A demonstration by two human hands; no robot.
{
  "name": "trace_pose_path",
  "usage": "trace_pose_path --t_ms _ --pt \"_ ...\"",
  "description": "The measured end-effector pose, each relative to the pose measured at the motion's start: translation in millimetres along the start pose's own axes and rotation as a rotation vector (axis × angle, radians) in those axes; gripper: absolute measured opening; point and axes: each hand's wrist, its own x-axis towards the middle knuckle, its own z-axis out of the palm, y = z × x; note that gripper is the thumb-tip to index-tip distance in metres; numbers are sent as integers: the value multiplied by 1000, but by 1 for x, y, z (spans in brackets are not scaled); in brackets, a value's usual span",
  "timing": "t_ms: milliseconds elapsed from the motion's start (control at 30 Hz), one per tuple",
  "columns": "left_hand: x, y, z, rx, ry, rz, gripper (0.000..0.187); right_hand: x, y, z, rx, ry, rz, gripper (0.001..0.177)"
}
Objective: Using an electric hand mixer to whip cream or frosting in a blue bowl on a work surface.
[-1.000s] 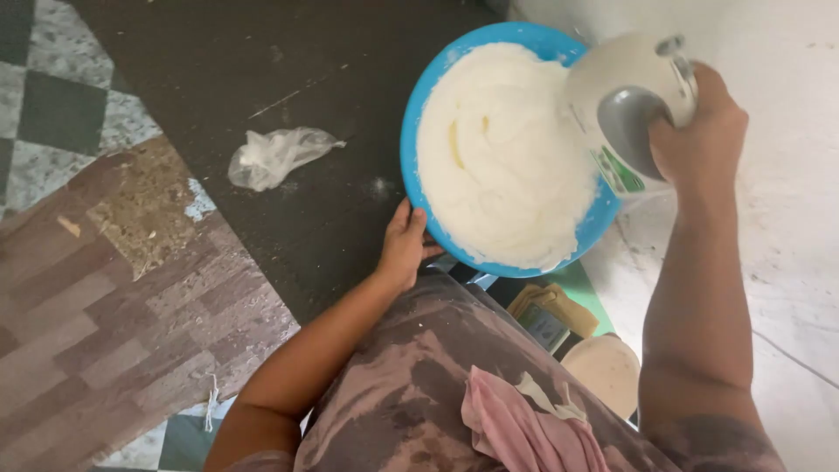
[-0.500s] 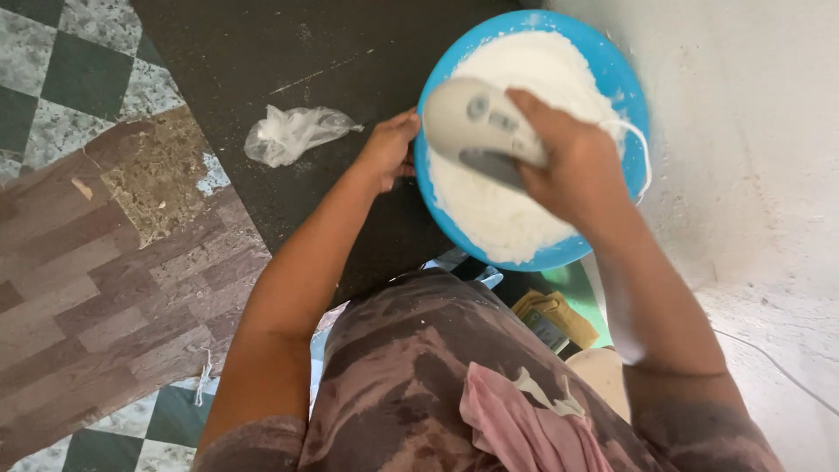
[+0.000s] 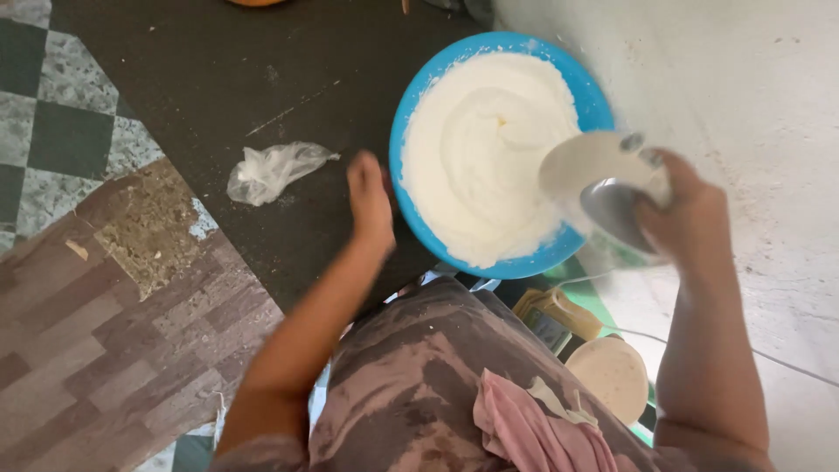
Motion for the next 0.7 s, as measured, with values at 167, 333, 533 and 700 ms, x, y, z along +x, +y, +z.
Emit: trace_pose_path --t_ms 167,333,533,700 --pt "-95 -54 -17 -11 -221 -331 61 49 -7 -5 16 226 -198 55" --pt "-64 -60 -22 -106 -251 -161 58 98 -49 7 47 352 -418 46" --pt "-36 -32 -25 -35 -244 -224 51 98 -140 13 159 304 -643 56" --pt "-7 -15 -27 1 -284 -199 54 43 -169 22 112 141 -759 61"
